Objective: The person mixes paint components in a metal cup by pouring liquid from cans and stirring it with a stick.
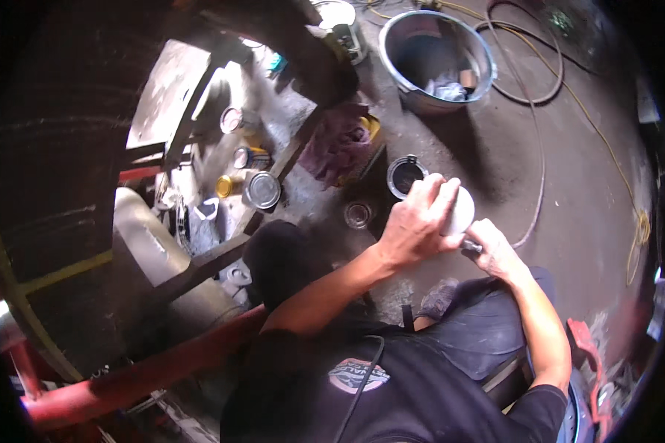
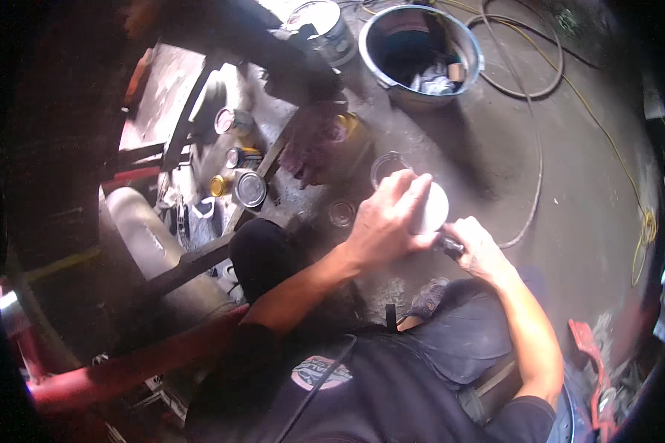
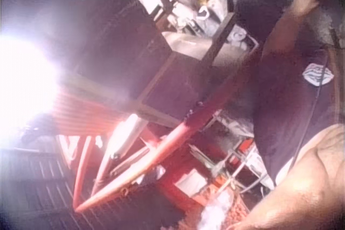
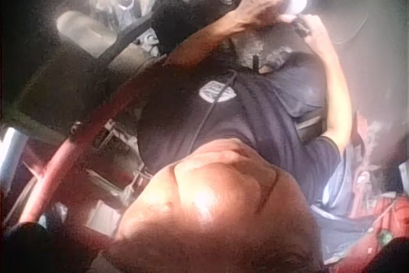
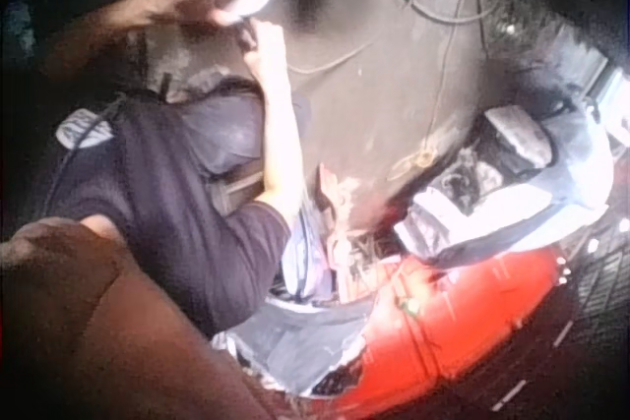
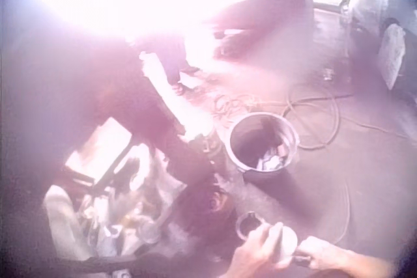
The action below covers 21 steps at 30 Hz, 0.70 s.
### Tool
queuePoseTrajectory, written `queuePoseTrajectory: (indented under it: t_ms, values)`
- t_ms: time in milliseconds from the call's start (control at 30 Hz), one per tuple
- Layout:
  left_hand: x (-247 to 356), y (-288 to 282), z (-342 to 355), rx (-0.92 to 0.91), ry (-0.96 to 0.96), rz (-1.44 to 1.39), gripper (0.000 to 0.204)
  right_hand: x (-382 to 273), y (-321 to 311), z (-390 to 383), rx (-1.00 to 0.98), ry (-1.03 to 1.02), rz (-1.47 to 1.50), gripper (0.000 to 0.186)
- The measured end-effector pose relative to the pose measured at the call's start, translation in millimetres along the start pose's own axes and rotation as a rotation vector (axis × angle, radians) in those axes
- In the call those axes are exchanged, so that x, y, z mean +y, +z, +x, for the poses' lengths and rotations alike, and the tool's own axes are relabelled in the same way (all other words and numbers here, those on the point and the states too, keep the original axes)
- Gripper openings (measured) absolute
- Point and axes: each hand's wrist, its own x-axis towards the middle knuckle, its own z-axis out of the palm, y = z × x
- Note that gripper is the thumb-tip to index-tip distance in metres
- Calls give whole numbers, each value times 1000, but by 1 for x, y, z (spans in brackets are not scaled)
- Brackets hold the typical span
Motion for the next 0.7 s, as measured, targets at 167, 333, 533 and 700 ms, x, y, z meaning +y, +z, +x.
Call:
queuePoseTrajectory:
  t_ms: [167,333,533,700]
  values:
    - [0,-2,0,-14,-10,-38,87,11,7,-1,-46,-42,59,41]
    - [-8,-21,1,-85,-34,-151,90,15,4,0,24,30,50,38]
    - [-98,-71,1,250,-141,393,83,11,-3,-2,93,26,12,33]
    - [-181,-65,2,112,-222,301,54,9,-3,-1,100,-8,16,35]
